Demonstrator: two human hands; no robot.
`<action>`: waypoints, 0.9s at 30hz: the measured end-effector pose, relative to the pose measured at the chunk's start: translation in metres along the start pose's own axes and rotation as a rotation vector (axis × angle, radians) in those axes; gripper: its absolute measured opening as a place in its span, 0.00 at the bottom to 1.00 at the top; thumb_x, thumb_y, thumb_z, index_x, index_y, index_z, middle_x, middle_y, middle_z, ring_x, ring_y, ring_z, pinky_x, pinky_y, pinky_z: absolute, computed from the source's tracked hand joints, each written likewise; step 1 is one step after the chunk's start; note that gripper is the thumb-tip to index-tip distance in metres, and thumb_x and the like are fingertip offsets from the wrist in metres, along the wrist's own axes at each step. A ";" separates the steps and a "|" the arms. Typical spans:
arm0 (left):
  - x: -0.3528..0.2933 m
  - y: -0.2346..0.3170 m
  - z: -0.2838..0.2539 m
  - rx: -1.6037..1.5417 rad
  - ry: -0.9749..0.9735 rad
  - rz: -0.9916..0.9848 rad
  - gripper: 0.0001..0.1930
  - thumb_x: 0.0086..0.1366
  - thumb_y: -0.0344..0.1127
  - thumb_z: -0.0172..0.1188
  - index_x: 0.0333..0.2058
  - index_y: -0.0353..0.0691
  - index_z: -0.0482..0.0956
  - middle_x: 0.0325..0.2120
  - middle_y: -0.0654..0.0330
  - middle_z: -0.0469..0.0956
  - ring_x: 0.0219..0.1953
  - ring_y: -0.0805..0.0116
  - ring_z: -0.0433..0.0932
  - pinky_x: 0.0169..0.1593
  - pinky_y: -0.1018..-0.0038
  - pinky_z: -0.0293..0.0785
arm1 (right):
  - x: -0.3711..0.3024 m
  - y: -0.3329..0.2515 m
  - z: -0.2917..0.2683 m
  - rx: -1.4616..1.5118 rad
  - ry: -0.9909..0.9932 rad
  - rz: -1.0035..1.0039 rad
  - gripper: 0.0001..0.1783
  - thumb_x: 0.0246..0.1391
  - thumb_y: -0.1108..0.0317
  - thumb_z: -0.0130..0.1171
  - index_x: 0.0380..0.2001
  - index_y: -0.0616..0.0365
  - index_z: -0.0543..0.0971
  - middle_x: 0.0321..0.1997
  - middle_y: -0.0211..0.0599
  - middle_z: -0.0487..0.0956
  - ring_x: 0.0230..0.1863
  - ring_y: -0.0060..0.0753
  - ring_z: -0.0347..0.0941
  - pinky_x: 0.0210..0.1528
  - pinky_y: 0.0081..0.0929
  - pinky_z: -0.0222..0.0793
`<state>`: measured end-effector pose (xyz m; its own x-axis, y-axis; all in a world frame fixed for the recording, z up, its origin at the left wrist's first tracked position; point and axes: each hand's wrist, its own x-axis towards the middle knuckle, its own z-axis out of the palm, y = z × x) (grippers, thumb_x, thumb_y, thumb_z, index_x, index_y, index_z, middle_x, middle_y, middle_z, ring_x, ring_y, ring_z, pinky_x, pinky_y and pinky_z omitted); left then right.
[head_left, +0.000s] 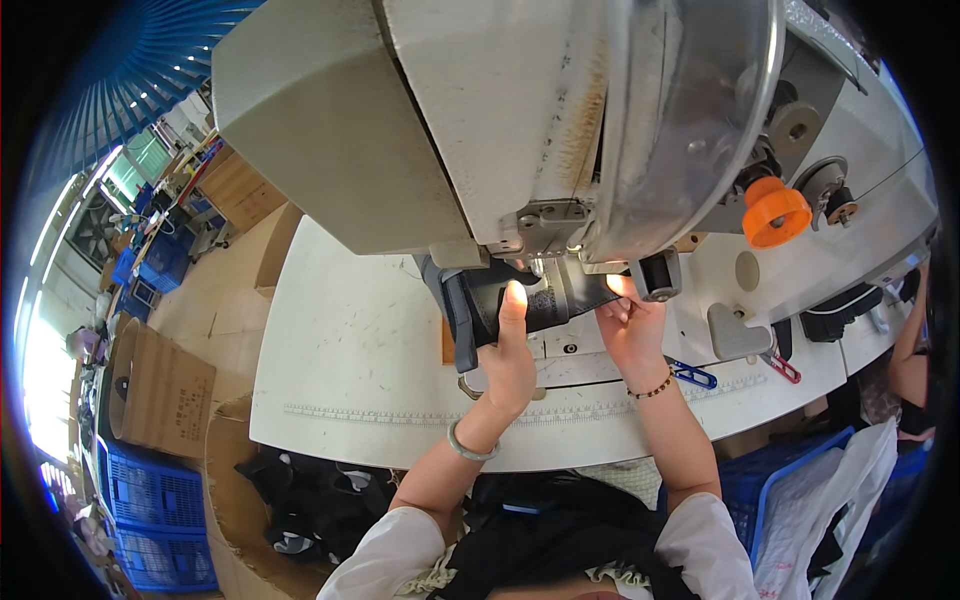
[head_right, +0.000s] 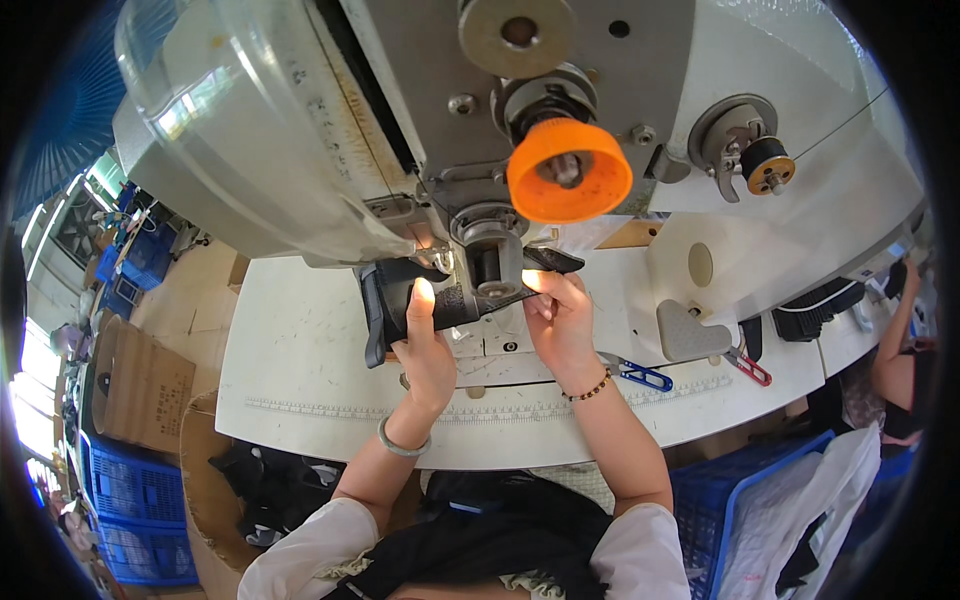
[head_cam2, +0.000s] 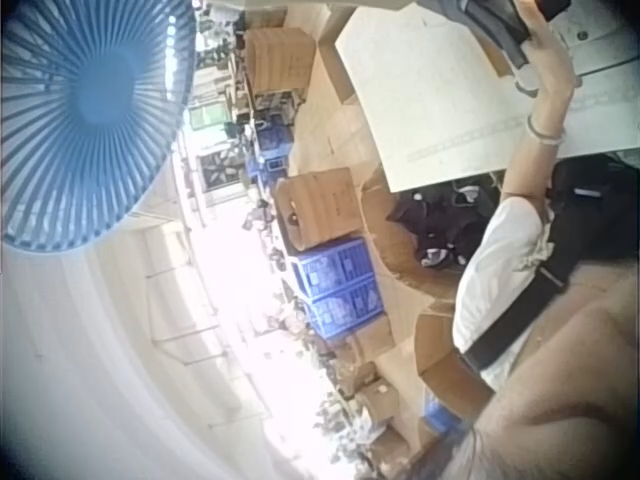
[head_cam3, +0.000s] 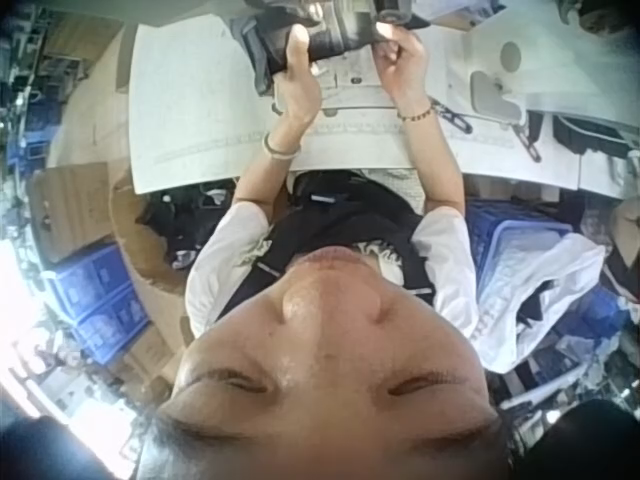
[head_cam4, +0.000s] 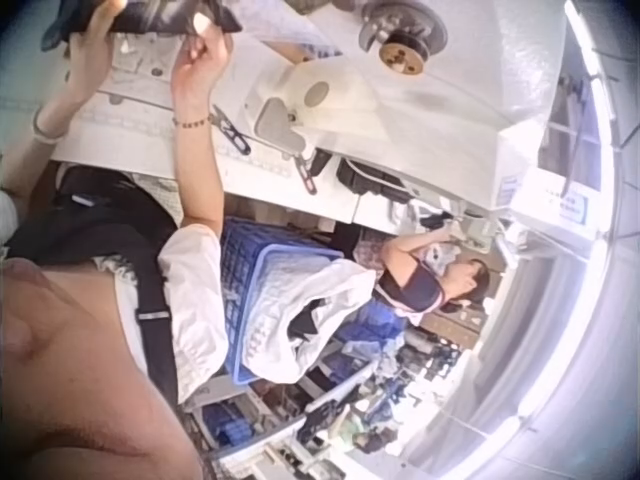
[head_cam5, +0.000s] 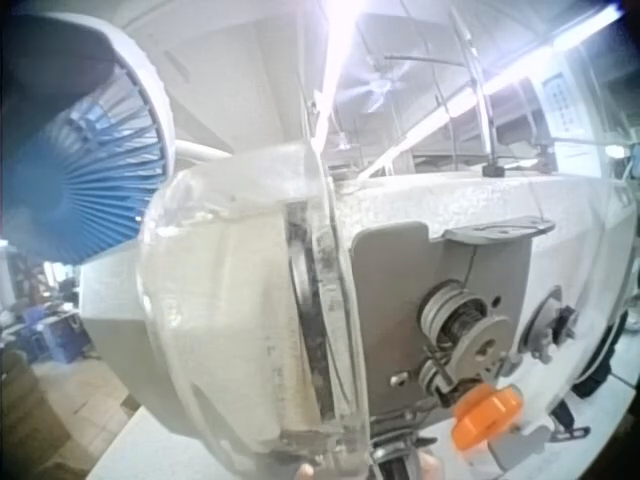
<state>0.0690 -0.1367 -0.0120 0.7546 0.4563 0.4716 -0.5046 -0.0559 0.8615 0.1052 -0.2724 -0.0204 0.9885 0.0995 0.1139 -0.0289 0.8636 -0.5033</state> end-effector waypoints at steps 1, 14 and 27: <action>0.001 0.004 0.001 0.000 0.001 0.001 0.10 0.60 0.31 0.49 0.41 0.39 0.72 0.28 0.69 0.69 0.25 0.82 0.63 0.27 0.89 0.60 | 0.000 0.000 0.001 0.000 -0.001 0.001 0.08 0.44 0.74 0.49 0.31 0.61 0.70 0.13 0.19 0.59 0.13 0.12 0.49 0.22 0.11 0.49; 0.004 0.007 -0.001 -0.195 -0.030 -0.137 0.11 0.61 0.32 0.46 0.38 0.32 0.71 0.31 0.65 0.70 0.31 0.80 0.67 0.35 0.85 0.64 | -0.003 -0.003 0.019 0.009 0.084 0.021 0.11 0.41 0.75 0.51 0.11 0.53 0.65 0.11 0.20 0.59 0.13 0.13 0.49 0.19 0.13 0.46; 0.007 -0.002 -0.015 0.131 -0.179 -0.076 0.11 0.56 0.24 0.47 0.39 0.34 0.69 0.34 0.64 0.70 0.35 0.78 0.67 0.38 0.84 0.63 | -0.003 -0.009 0.032 -0.064 0.118 0.048 0.02 0.48 0.73 0.49 0.27 0.59 0.69 0.13 0.19 0.57 0.12 0.13 0.48 0.21 0.11 0.48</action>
<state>0.0695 -0.1202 -0.0135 0.8567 0.2995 0.4200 -0.3935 -0.1470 0.9075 0.0982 -0.2645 0.0109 0.9969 0.0784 -0.0111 -0.0712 0.8254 -0.5601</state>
